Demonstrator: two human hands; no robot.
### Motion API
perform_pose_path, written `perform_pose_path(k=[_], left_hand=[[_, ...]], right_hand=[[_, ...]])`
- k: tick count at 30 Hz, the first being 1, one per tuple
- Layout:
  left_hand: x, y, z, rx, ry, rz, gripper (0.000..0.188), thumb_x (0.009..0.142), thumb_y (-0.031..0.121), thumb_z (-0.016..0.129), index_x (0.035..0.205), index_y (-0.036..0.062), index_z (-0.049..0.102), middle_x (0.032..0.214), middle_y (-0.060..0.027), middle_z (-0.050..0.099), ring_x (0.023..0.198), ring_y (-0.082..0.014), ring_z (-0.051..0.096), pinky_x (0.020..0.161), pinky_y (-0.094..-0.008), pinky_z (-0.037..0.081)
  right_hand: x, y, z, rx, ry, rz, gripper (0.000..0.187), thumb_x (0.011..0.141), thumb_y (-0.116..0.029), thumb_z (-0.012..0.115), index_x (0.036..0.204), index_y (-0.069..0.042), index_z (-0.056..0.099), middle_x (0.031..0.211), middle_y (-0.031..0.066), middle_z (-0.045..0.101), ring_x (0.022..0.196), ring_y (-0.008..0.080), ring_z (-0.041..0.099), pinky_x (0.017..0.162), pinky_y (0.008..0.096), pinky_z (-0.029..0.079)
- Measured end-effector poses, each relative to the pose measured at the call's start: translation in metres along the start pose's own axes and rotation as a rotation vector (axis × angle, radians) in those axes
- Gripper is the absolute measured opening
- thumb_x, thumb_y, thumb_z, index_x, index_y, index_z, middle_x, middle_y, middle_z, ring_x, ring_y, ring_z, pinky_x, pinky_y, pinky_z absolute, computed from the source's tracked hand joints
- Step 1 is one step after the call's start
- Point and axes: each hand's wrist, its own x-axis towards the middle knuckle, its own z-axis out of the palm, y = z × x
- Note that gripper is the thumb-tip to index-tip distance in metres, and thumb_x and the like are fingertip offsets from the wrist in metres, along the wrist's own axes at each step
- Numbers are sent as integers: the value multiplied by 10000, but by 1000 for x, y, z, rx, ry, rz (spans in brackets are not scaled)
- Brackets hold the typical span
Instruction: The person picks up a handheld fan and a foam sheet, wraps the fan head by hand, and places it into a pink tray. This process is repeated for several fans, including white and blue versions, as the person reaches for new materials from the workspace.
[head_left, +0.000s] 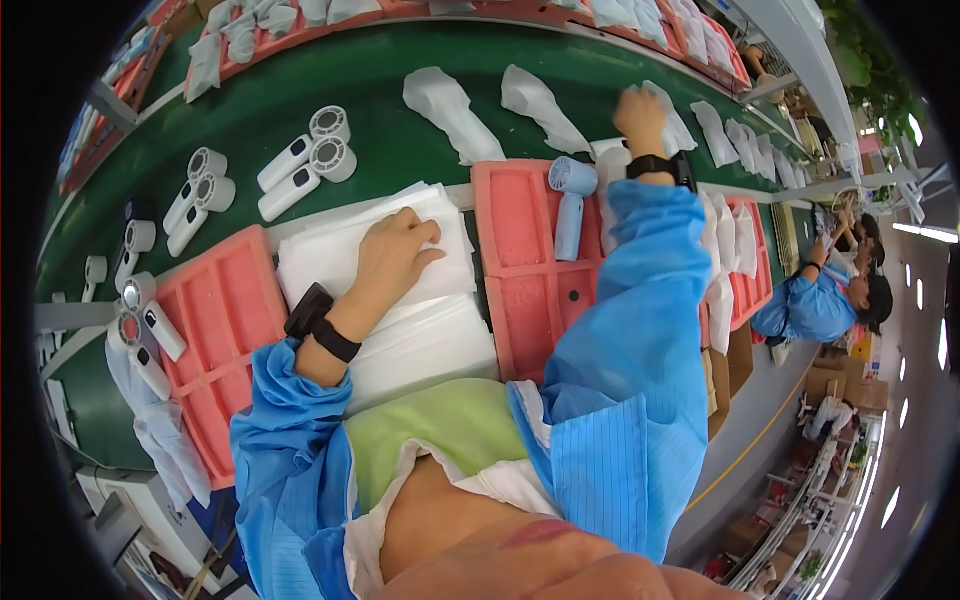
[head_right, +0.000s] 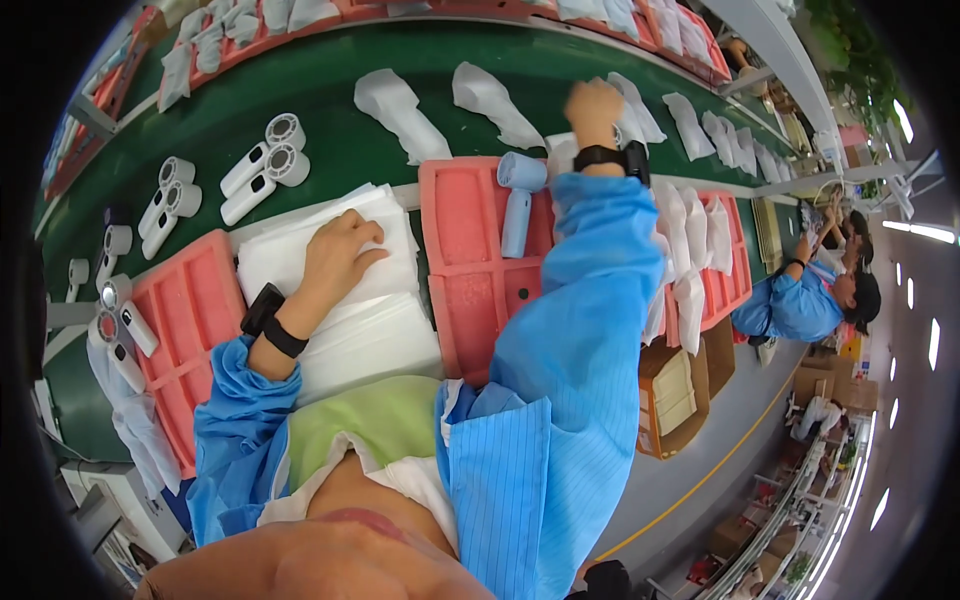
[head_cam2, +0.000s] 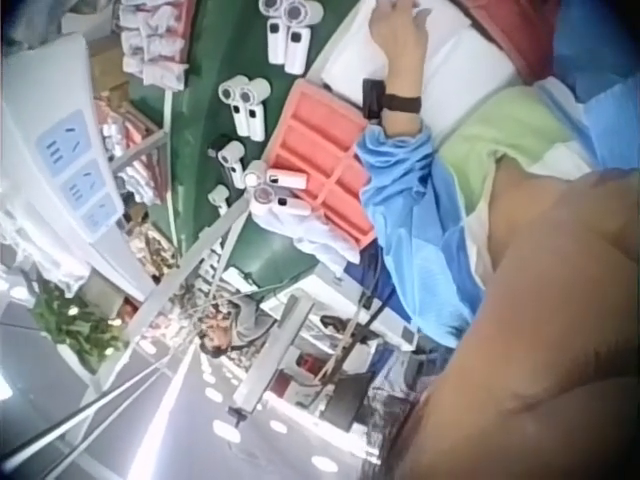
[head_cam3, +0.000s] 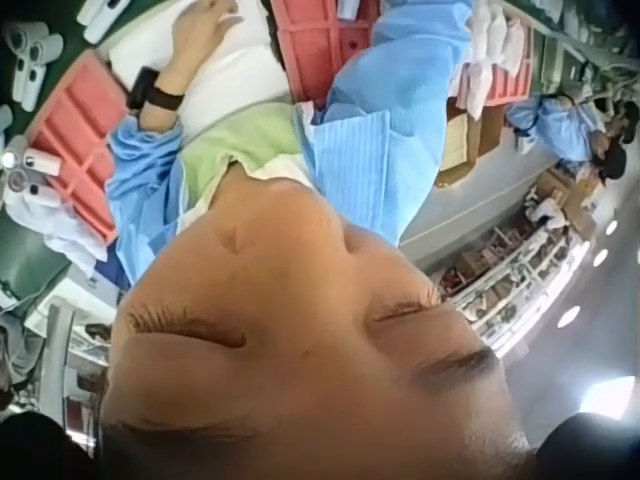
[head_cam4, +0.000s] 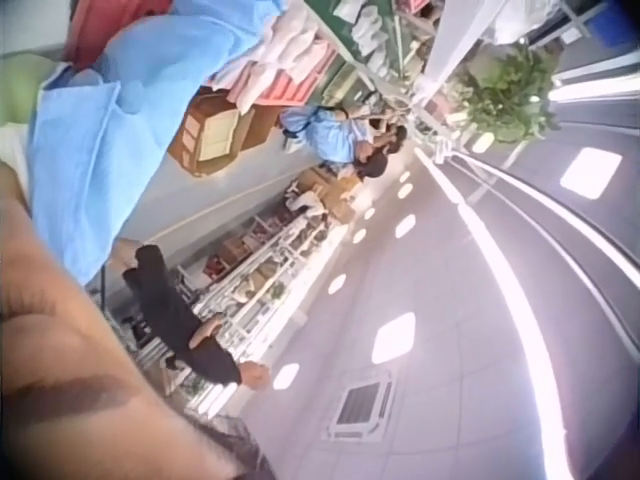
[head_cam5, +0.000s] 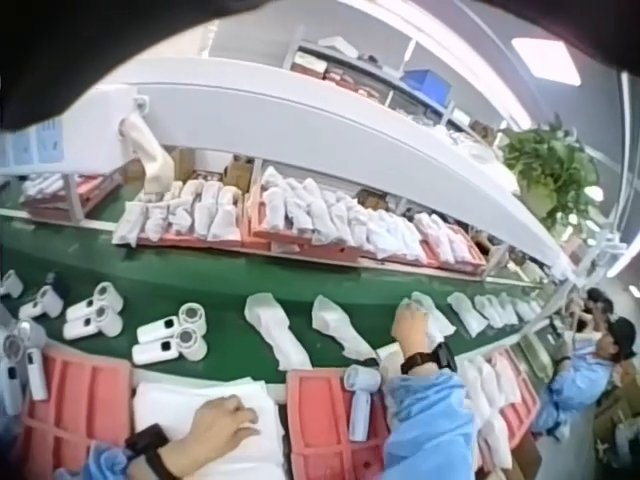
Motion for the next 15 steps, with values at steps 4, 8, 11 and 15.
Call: perform_pose_path(k=[4, 8, 11, 15], left_hand=[[5, 1, 3, -42, 39, 113, 218, 730, 219, 766, 852, 129, 609, 831, -62, 539, 765, -279, 584, 677, -385, 461], [-5, 3, 5, -41, 48, -1, 198, 730, 229, 757, 806, 129, 604, 827, -57, 542, 780, -285, 583, 690, -405, 457], [-6, -4, 10, -29, 49, -34, 217, 727, 242, 761, 824, 130, 602, 835, -66, 541, 790, -289, 582, 694, -410, 455], [-4, -13, 8, -84, 0, -79, 255, 711, 257, 774, 844, 125, 601, 850, -76, 536, 802, -291, 581, 698, -410, 455]], right_hand=[[-24, 133, 121, 227, -315, -154, 379, 702, -249, 695, 1048, -94, 693, 1047, 172, 687, 994, 336, 652, 806, 410, 530], [2, 103, 75, 284, -423, -122, 597, 541, -412, 809, 1015, -66, 699, 966, 183, 699, 944, 338, 665, 805, 390, 526], [10, 86, 17, 442, -246, 64, 668, 505, -428, 846, 989, 4, 685, 967, 201, 701, 908, 322, 677, 781, 378, 520], [-11, 32, -119, 1069, -165, -78, 507, 673, -324, 816, 1028, 7, 670, 926, 98, 685, 785, 170, 630, 707, 306, 497]])
